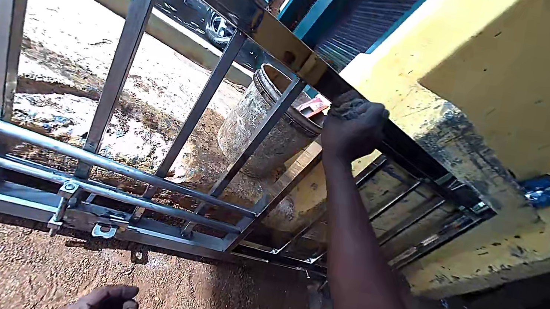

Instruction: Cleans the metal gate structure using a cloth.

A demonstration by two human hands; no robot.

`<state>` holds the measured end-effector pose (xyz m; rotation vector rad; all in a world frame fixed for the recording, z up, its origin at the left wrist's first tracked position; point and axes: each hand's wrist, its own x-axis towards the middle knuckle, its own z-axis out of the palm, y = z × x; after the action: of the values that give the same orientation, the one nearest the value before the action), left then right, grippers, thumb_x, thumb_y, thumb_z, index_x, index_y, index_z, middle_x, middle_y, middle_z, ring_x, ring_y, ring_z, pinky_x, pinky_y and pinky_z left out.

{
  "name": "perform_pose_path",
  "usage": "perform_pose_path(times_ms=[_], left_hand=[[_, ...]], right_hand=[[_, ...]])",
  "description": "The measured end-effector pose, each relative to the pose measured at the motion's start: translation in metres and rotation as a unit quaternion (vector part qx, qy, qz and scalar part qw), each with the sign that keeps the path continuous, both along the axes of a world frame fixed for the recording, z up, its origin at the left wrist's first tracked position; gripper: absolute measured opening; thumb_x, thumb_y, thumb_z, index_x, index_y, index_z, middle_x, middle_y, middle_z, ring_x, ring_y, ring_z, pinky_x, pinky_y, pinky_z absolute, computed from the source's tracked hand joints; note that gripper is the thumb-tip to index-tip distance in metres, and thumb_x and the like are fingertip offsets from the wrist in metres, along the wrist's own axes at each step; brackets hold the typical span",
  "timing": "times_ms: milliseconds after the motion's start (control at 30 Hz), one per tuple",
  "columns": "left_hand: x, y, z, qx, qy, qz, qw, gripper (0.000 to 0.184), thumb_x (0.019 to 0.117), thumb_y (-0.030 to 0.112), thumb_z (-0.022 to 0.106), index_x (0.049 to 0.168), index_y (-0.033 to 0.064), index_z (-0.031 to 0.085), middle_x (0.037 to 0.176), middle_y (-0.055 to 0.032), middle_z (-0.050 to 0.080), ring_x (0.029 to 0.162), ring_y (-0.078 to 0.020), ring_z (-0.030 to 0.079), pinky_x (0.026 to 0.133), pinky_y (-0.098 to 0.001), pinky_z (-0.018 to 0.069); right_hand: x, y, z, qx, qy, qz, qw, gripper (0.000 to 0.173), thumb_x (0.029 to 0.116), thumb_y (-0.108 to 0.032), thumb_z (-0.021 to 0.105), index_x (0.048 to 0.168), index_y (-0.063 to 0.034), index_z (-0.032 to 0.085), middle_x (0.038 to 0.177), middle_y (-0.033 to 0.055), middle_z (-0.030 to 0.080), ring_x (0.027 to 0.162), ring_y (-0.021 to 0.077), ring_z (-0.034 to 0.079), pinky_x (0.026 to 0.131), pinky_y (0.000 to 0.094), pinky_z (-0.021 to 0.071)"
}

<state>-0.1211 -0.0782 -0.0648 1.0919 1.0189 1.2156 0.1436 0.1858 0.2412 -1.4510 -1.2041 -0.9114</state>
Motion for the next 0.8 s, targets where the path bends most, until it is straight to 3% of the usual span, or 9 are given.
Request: perform_pose_path(times_ms=[67, 200, 300, 367, 500, 533, 600, 700, 800], left_hand=[[0.011, 0.023, 0.04, 0.095, 0.03, -0.031, 0.995, 0.026, 0.0966, 0.005, 0.063, 0.121, -0.0053, 0.064, 0.101, -0.0091, 0.073, 0.088, -0.0146, 0.072, 0.083, -0.0362, 0.0607], [0.06, 0.084, 0.129, 0.246, 0.104, -0.087, 0.96, 0.033, 0.1002, 0.021, 0.056, 0.127, 0.0047, 0.064, 0.112, -0.0052, 0.072, 0.097, -0.0116, 0.07, 0.084, -0.0308, 0.06], [0.114, 0.126, 0.194, 0.207, 0.07, -0.142, 0.965, 0.053, 0.1084, 0.033, 0.047, 0.154, 0.0058, 0.04, 0.145, -0.0165, 0.054, 0.13, -0.0243, 0.057, 0.108, -0.045, 0.0481], [0.155, 0.147, 0.221, 0.19, -0.004, -0.089, 0.978, 0.047, 0.1101, 0.036, 0.044, 0.147, 0.0066, 0.047, 0.128, -0.0175, 0.064, 0.115, -0.0271, 0.064, 0.098, -0.0499, 0.0529], [0.188, 0.185, 0.253, 0.138, -0.066, 0.029, 0.988, 0.039, 0.1081, 0.032, 0.052, 0.134, 0.0053, 0.061, 0.109, -0.0179, 0.071, 0.097, -0.0293, 0.07, 0.089, -0.053, 0.0557], [0.192, 0.196, 0.255, 0.152, -0.063, 0.075, 0.984, 0.038, 0.1073, 0.031, 0.054, 0.134, 0.0041, 0.062, 0.112, -0.0184, 0.07, 0.101, -0.0293, 0.069, 0.091, -0.0522, 0.0553], [0.203, 0.218, 0.25, 0.205, -0.049, 0.16, 0.964, 0.051, 0.1048, 0.03, 0.058, 0.145, -0.0002, 0.047, 0.132, -0.0242, 0.059, 0.12, -0.0344, 0.062, 0.103, -0.0538, 0.0502], [0.241, 0.238, 0.239, 0.309, -0.031, 0.213, 0.926, 0.058, 0.1026, 0.028, 0.061, 0.146, -0.0038, 0.04, 0.133, -0.0241, 0.059, 0.12, -0.0322, 0.062, 0.104, -0.0497, 0.0515], [0.256, 0.242, 0.23, 0.369, 0.073, 0.163, 0.912, 0.068, 0.1061, 0.039, 0.051, 0.157, -0.0027, 0.034, 0.161, -0.0259, 0.035, 0.148, -0.0389, 0.038, 0.12, -0.0553, 0.033]], right_hand=[[0.008, -0.012, -0.047, -0.042, -0.033, 0.037, 0.998, 0.034, 0.0846, -0.022, 0.079, 0.1, 0.004, 0.063, 0.106, 0.0249, 0.065, 0.09, 0.0412, 0.069, 0.071, 0.0569, 0.0556], [0.029, -0.05, -0.127, -0.205, -0.04, 0.167, 0.964, 0.034, 0.0716, -0.008, 0.086, 0.094, 0.0063, 0.064, 0.1, 0.0238, 0.066, 0.085, 0.0385, 0.069, 0.069, 0.0557, 0.0578], [0.027, -0.083, -0.088, -0.313, 0.067, 0.255, 0.913, 0.041, 0.0765, -0.008, 0.086, 0.108, 0.0036, 0.062, 0.095, 0.0203, 0.067, 0.085, 0.0334, 0.067, 0.076, 0.0551, 0.0557], [0.026, -0.098, -0.06, -0.304, 0.013, 0.328, 0.895, 0.03, 0.0852, -0.005, 0.073, 0.113, 0.0, 0.063, 0.101, 0.015, 0.067, 0.09, 0.0259, 0.067, 0.079, 0.0476, 0.0571], [0.063, -0.1, 0.004, -0.439, 0.022, 0.503, 0.745, 0.082, 0.0763, -0.008, 0.073, 0.153, -0.006, 0.044, 0.139, 0.0095, 0.061, 0.12, 0.0182, 0.064, 0.101, 0.0385, 0.0559], [0.078, -0.093, 0.019, -0.416, 0.046, 0.52, 0.745, 0.074, 0.0817, -0.009, 0.066, 0.152, -0.0037, 0.045, 0.137, 0.0104, 0.064, 0.119, 0.0191, 0.066, 0.102, 0.0386, 0.0561], [0.103, -0.07, 0.045, -0.283, 0.049, 0.441, 0.85, 0.044, 0.1, -0.015, 0.057, 0.141, 0.0013, 0.055, 0.129, 0.0134, 0.069, 0.115, 0.0203, 0.069, 0.101, 0.0393, 0.0556], [0.135, -0.023, 0.071, -0.253, -0.057, 0.208, 0.943, 0.055, 0.1107, -0.04, 0.038, 0.141, 0.001, 0.058, 0.137, 0.0244, 0.062, 0.133, 0.0374, 0.056, 0.116, 0.0589, 0.0352], [0.133, 0.003, 0.07, -0.265, -0.096, 0.1, 0.954, 0.069, 0.1106, -0.049, 0.025, 0.106, 0.0025, 0.071, 0.104, 0.0281, 0.071, 0.109, 0.0462, 0.066, 0.097, 0.0687, 0.0412]])
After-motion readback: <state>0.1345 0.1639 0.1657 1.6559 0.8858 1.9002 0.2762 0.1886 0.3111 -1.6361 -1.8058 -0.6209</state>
